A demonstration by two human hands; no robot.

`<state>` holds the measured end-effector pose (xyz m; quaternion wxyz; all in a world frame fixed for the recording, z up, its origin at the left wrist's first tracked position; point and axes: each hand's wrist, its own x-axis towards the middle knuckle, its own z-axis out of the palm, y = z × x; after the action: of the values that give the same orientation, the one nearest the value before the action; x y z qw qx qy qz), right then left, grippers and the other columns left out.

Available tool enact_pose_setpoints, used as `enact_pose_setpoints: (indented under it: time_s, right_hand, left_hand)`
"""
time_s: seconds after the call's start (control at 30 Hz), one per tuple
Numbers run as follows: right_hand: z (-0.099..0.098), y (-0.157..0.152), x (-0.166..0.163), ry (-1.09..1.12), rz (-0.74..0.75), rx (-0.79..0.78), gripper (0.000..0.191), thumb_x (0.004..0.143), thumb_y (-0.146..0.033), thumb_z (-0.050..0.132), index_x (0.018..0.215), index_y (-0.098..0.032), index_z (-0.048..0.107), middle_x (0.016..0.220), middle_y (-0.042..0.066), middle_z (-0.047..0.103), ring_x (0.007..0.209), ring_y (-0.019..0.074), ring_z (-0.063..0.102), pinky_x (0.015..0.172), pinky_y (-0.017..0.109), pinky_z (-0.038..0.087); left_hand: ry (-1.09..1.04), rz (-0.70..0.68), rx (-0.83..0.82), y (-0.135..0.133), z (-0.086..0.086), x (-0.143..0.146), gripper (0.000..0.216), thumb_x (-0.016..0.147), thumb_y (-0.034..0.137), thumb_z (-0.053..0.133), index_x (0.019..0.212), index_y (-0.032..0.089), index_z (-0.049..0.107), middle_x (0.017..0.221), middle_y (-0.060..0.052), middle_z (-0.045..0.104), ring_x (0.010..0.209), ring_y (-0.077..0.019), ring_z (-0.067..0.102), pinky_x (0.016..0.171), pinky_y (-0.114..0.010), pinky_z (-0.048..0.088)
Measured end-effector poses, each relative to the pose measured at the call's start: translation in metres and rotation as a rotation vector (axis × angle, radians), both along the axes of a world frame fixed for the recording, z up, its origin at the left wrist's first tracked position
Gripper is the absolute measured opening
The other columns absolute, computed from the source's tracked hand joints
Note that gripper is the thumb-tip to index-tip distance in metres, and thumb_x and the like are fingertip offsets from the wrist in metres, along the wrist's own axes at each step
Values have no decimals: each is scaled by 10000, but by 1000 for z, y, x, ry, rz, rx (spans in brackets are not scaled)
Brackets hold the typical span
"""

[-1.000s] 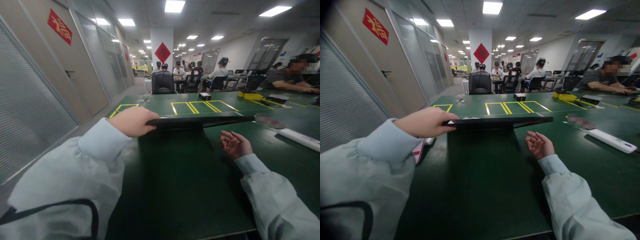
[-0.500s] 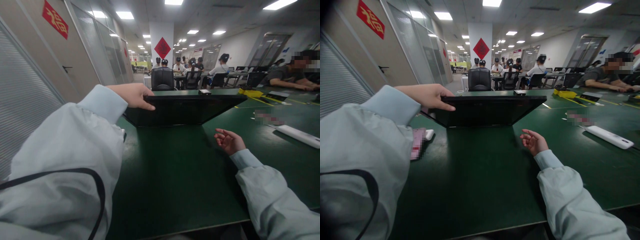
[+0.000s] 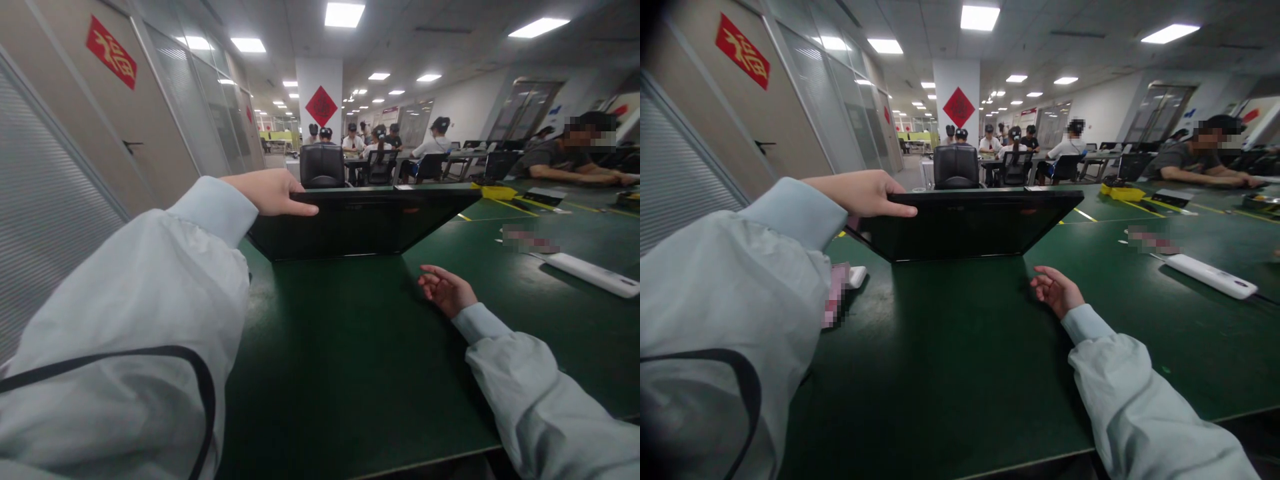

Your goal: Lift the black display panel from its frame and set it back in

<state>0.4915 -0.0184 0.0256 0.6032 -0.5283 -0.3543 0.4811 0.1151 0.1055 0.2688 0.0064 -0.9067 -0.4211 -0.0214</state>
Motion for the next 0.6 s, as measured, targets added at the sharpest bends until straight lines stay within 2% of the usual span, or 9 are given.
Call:
enact_pose_setpoints:
  time_s: [0.37, 0.47, 0.6]
  right_hand:
    - [5, -2, 1, 44, -34, 52, 294, 744, -465, 698, 950, -256, 692, 738, 39, 685, 574, 181, 536, 517, 313, 411]
    - [1, 0, 3, 90, -44, 66, 282, 752, -449, 695, 952, -250, 704, 729, 38, 693, 557, 170, 537, 502, 296, 413]
    - [-8, 6, 13, 140, -97, 130, 331, 748, -491, 668, 965, -243, 707, 711, 47, 701, 532, 175, 560, 458, 286, 424]
  left_hand:
    - [27, -22, -2, 11, 2, -2, 516, 902, 637, 564, 1007, 202, 820, 792, 4, 689, 809, -213, 693, 786, -301, 478]
    - [17, 2, -21, 3, 0, -1, 498, 920, 608, 596, 1038, 183, 827, 799, -5, 706, 787, -210, 687, 755, -287, 462]
    - [4, -9, 17, -25, -8, -3, 509, 976, 565, 606, 1076, 118, 829, 780, -37, 734, 709, -180, 620, 680, -268, 411]
